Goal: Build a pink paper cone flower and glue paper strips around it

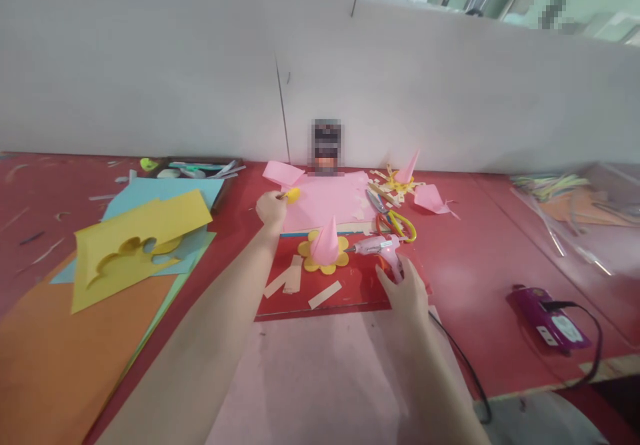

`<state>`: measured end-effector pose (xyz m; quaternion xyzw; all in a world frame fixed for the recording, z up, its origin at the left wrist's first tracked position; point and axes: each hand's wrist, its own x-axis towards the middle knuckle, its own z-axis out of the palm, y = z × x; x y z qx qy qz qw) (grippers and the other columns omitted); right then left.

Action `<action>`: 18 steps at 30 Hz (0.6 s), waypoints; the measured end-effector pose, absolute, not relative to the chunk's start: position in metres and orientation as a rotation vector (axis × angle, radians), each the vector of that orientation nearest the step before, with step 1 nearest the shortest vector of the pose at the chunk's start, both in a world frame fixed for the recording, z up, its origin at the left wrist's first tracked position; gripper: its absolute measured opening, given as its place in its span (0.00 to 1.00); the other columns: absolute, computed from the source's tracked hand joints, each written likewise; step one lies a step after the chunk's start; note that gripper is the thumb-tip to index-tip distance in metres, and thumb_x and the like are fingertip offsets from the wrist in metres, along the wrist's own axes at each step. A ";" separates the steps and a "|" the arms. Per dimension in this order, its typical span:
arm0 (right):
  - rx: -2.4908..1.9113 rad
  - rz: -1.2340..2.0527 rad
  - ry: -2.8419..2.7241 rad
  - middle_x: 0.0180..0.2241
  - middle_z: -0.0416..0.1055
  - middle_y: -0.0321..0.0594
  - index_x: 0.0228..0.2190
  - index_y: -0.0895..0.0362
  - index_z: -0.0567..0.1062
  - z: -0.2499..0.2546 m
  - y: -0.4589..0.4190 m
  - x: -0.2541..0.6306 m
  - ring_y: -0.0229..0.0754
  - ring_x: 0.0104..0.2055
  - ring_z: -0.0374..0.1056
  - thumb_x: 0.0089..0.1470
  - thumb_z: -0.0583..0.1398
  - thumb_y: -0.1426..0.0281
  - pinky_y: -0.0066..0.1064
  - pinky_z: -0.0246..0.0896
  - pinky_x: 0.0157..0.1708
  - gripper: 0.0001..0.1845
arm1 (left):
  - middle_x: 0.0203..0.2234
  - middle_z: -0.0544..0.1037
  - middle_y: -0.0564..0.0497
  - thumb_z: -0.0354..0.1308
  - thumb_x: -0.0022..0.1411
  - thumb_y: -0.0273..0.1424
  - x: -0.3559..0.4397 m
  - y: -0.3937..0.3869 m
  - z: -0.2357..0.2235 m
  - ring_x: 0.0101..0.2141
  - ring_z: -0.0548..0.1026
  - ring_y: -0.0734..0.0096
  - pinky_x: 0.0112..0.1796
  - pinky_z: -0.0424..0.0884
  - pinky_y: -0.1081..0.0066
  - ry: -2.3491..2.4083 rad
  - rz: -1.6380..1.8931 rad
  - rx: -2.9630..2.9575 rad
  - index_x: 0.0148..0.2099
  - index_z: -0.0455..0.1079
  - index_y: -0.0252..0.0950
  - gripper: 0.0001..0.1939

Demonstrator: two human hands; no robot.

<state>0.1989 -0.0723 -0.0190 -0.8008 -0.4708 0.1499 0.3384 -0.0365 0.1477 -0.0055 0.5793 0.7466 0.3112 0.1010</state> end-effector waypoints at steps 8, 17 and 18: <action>-2.061 0.444 -1.208 0.39 0.69 0.42 0.45 0.54 0.67 -0.020 -0.070 0.199 0.45 0.37 0.66 0.43 0.55 0.51 0.33 0.58 0.32 0.30 | 0.35 0.78 0.46 0.53 0.54 0.31 -0.044 0.149 -0.013 0.37 0.74 0.65 0.36 0.65 0.72 2.160 1.041 1.755 0.39 0.74 0.36 0.12; -2.067 0.467 -1.248 0.41 0.69 0.41 0.46 0.54 0.66 -0.013 -0.074 0.197 0.45 0.40 0.66 0.46 0.54 0.53 0.32 0.59 0.35 0.28 | 0.32 0.78 0.43 0.47 0.55 0.29 -0.048 0.146 -0.005 0.34 0.73 0.64 0.33 0.63 0.71 2.180 1.056 1.735 0.33 0.74 0.35 0.13; -2.062 0.470 -1.254 0.41 0.68 0.41 0.46 0.54 0.66 -0.012 -0.074 0.197 0.45 0.40 0.65 0.46 0.54 0.53 0.33 0.59 0.35 0.28 | 0.31 0.78 0.43 0.46 0.56 0.28 -0.049 0.145 -0.005 0.34 0.73 0.64 0.33 0.63 0.71 2.188 1.056 1.725 0.32 0.74 0.34 0.14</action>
